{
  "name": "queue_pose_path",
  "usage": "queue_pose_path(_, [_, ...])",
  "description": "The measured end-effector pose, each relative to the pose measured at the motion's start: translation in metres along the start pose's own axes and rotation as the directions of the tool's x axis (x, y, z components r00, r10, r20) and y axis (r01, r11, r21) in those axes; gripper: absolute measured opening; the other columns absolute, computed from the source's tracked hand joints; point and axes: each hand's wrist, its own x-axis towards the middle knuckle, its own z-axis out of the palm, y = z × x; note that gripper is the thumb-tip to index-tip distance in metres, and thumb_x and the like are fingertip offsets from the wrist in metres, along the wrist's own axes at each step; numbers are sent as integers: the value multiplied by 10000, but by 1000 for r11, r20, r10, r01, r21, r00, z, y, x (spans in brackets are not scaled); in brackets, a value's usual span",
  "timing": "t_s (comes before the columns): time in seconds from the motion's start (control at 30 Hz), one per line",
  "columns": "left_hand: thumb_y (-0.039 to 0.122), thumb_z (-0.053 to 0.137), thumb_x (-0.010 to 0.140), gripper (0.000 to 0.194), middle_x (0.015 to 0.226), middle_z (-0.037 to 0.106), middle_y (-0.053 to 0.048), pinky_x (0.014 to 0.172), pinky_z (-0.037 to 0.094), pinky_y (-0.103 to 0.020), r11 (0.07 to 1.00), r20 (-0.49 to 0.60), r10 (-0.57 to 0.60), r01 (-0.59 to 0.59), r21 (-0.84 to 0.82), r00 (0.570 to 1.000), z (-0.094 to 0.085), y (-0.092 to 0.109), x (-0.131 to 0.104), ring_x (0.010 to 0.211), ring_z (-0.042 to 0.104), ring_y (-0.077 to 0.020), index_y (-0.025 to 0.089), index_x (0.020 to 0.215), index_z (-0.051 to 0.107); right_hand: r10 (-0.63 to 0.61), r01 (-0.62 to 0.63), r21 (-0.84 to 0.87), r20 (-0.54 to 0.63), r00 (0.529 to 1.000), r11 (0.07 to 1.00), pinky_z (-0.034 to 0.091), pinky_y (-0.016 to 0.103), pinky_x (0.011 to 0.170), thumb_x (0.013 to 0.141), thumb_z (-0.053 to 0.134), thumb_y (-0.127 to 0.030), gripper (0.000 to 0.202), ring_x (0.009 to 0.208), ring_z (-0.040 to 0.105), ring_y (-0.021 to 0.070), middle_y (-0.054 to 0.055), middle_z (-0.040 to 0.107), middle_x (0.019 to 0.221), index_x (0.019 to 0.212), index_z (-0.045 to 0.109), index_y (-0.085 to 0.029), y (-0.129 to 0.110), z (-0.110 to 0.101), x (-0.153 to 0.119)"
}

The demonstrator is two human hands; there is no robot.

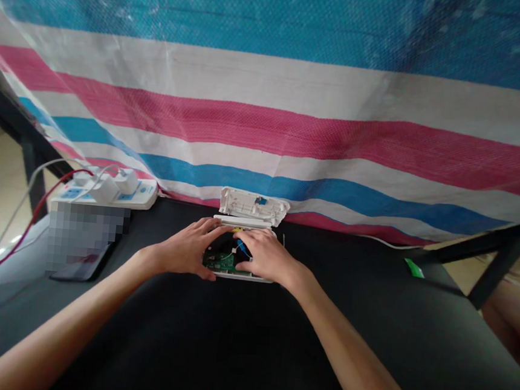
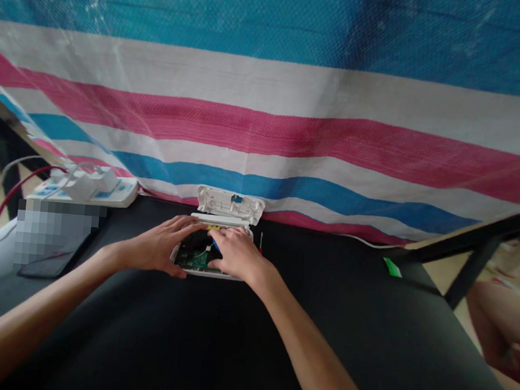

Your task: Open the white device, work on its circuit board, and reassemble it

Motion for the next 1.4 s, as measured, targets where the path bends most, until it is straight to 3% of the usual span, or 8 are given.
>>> queue_pose_path(0.13, [464, 889, 597, 1136, 1522, 366, -149, 1174, 307, -512, 1000, -3, 14, -14, 4, 1000, 0, 0, 0, 1402, 359, -364, 257, 1537, 285, 1, 0, 11, -33, 999, 1000, 429, 461, 1019, 757, 814, -331, 590, 1194, 619, 327, 140, 679, 1274, 1277, 593, -163, -1, 3, -2])
queue_pose_path(0.33, [456, 864, 642, 1081, 1525, 357, -156, 1172, 310, -522, 1000, 1, -6, 6, 21, 1000, -1, 2, -2, 1433, 320, -369, 258, 1535, 288, -3, 0, -36, -82, 997, 999, 422, 471, 1020, 745, 816, -448, 660, 1177, 618, 341, 146, 683, 1252, 1287, 581, -153, -4, 9, -4])
queue_pose_path(0.67, [465, 857, 648, 1055, 1526, 359, -173, 1176, 309, -528, 1000, -32, 1, -1, 6, 1000, 2, 3, -3, 1423, 337, -369, 223, 1519, 314, -11, 8, -23, -158, 987, 1000, 432, 452, 974, 751, 801, -442, 620, 1109, 630, 323, 148, 689, 1207, 1256, 575, -161, 2, 16, -4])
queue_pose_path(0.93, [477, 866, 621, 1122, 1527, 366, -164, 1166, 325, -521, 1000, -46, -24, 24, -9, 999, 3, 2, -5, 1416, 358, -371, 245, 1538, 264, 27, -7, 89, -225, 974, 996, 437, 425, 937, 661, 819, -427, 542, 1007, 613, 283, 86, 669, 1039, 1073, 550, -202, 7, 18, -4])
queue_pose_path(1.17, [467, 850, 645, 1187, 1564, 321, -162, 1173, 314, -518, 999, -50, -30, 28, -39, 998, 3, 3, -9, 1441, 330, -380, 250, 1579, 149, 125, -73, 256, -193, 973, 964, 449, 411, 923, 630, 822, -410, 559, 1013, 594, 276, 61, 633, 1041, 1041, 489, -230, 9, 10, -7])
queue_pose_path(1.4, [443, 837, 663, 1202, 1564, 335, -165, 1162, 333, -483, 998, -39, -60, 59, -22, 997, 1, 7, -13, 1425, 365, -359, 232, 1591, 103, 114, -52, 283, -209, 971, 958, 441, 399, 906, 625, 823, -410, 545, 994, 574, 268, 57, 617, 1011, 997, 469, -230, 12, 12, -9])
